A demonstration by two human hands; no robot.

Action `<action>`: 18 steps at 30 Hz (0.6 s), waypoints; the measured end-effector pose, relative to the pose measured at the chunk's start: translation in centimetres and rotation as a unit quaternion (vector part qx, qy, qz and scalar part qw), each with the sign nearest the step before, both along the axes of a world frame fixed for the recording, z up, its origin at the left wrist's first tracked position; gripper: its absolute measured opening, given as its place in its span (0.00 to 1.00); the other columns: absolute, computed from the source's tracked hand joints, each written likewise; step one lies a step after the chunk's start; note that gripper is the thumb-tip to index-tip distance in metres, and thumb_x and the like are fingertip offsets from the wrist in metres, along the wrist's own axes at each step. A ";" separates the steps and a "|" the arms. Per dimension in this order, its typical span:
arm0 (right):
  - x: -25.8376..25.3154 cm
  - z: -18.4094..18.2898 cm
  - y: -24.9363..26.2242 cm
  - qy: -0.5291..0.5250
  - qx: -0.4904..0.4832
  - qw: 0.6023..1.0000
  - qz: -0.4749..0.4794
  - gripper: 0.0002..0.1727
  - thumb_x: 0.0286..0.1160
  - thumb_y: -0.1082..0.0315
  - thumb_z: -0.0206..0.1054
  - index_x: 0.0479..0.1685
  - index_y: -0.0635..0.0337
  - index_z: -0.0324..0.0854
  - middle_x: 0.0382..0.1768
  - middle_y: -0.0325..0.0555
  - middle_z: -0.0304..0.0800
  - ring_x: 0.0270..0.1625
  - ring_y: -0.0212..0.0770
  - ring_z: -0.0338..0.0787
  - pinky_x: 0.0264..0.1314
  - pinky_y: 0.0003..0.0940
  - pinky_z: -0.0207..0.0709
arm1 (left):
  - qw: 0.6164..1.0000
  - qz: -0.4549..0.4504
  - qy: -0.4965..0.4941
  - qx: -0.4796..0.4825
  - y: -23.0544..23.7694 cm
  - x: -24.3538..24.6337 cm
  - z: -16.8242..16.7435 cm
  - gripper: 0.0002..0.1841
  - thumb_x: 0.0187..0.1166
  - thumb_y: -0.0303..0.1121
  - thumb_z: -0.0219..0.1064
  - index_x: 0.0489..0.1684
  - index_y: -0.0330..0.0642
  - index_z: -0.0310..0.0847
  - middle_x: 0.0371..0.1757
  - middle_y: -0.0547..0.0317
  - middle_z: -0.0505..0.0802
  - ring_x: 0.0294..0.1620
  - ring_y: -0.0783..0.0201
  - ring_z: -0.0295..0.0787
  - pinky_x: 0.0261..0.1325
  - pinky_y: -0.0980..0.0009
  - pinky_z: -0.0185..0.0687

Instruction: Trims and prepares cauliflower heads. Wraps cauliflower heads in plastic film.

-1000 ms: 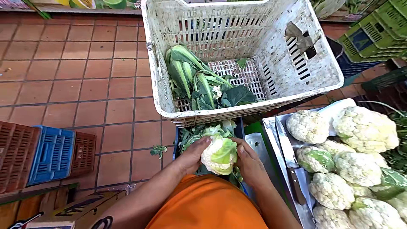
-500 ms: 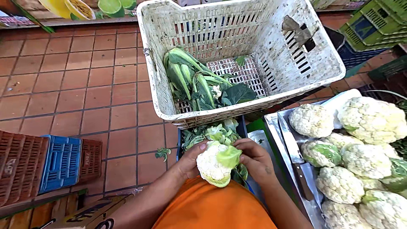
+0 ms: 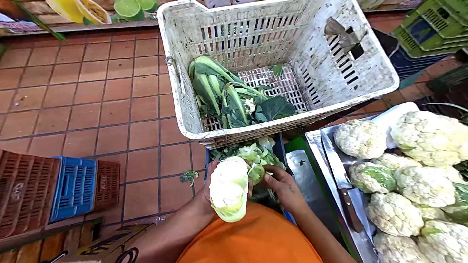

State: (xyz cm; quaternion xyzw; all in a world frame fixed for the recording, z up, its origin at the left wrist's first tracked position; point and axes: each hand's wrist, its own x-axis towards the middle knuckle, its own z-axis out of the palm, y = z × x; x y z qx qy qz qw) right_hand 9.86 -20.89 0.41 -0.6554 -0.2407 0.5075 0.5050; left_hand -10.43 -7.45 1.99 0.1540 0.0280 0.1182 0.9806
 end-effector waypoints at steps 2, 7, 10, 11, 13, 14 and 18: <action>0.5 2.2 0.8 -0.107 -0.025 0.994 0.028 0.24 0.79 0.57 0.70 0.72 0.53 0.80 0.63 0.45 0.88 0.52 0.44 0.94 0.55 0.46 0.92 | 0.999 -0.020 -0.031 -0.017 0.1 0.3 -1.0 0.46 0.64 0.80 0.60 0.70 0.51 0.80 0.47 0.45 0.94 0.37 0.52 0.95 0.32 0.60 0.92; 0.4 6.8 1.1 -0.117 0.077 0.985 0.104 0.30 0.75 0.49 0.71 0.78 0.41 0.78 0.66 0.38 0.87 0.55 0.41 0.93 0.54 0.42 0.92 | 0.999 -0.039 -0.010 0.024 0.2 -0.1 -0.3 0.47 0.64 0.83 0.55 0.68 0.53 0.80 0.40 0.48 0.94 0.31 0.55 0.94 0.28 0.63 0.90; -0.4 7.3 1.9 -0.196 0.130 0.958 0.164 0.28 0.79 0.50 0.70 0.79 0.42 0.78 0.62 0.33 0.88 0.55 0.34 0.91 0.56 0.37 0.90 | 0.998 -0.052 -0.031 0.000 0.0 0.2 -1.2 0.50 0.63 0.85 0.51 0.67 0.49 0.82 0.44 0.44 0.94 0.34 0.53 0.95 0.30 0.61 0.91; -0.8 7.1 2.1 -0.235 0.152 0.947 0.159 0.24 0.80 0.53 0.69 0.74 0.44 0.82 0.57 0.32 0.89 0.53 0.32 0.91 0.55 0.35 0.90 | 0.998 -0.049 -0.027 -0.005 -0.1 0.3 -1.4 0.49 0.64 0.84 0.51 0.66 0.48 0.83 0.44 0.44 0.94 0.33 0.53 0.95 0.30 0.61 0.91; -1.2 6.9 2.1 -0.279 0.188 0.930 0.149 0.14 0.80 0.59 0.70 0.59 0.48 0.90 0.48 0.32 0.90 0.48 0.30 0.91 0.52 0.32 0.91 | 0.998 -0.048 -0.032 -0.015 -0.2 0.4 -1.7 0.46 0.69 0.81 0.51 0.63 0.45 0.84 0.44 0.44 0.94 0.35 0.51 0.95 0.31 0.59 0.92; -1.4 6.7 2.0 -0.284 0.199 0.926 0.147 0.10 0.79 0.61 0.71 0.52 0.49 0.91 0.44 0.32 0.91 0.45 0.29 0.91 0.50 0.29 0.91 | 0.999 -0.043 -0.025 -0.013 -0.3 0.4 -1.6 0.45 0.71 0.80 0.50 0.62 0.45 0.83 0.43 0.44 0.93 0.34 0.51 0.95 0.30 0.59 0.91; -1.9 6.6 1.5 -0.271 0.218 0.920 0.180 0.07 0.80 0.63 0.69 0.40 0.54 0.91 0.37 0.33 0.91 0.41 0.27 0.90 0.47 0.26 0.88 | 0.998 -0.031 0.039 -0.029 -0.3 0.3 -0.5 0.48 0.68 0.83 0.46 0.58 0.46 0.88 0.41 0.46 0.95 0.34 0.54 0.95 0.33 0.61 0.92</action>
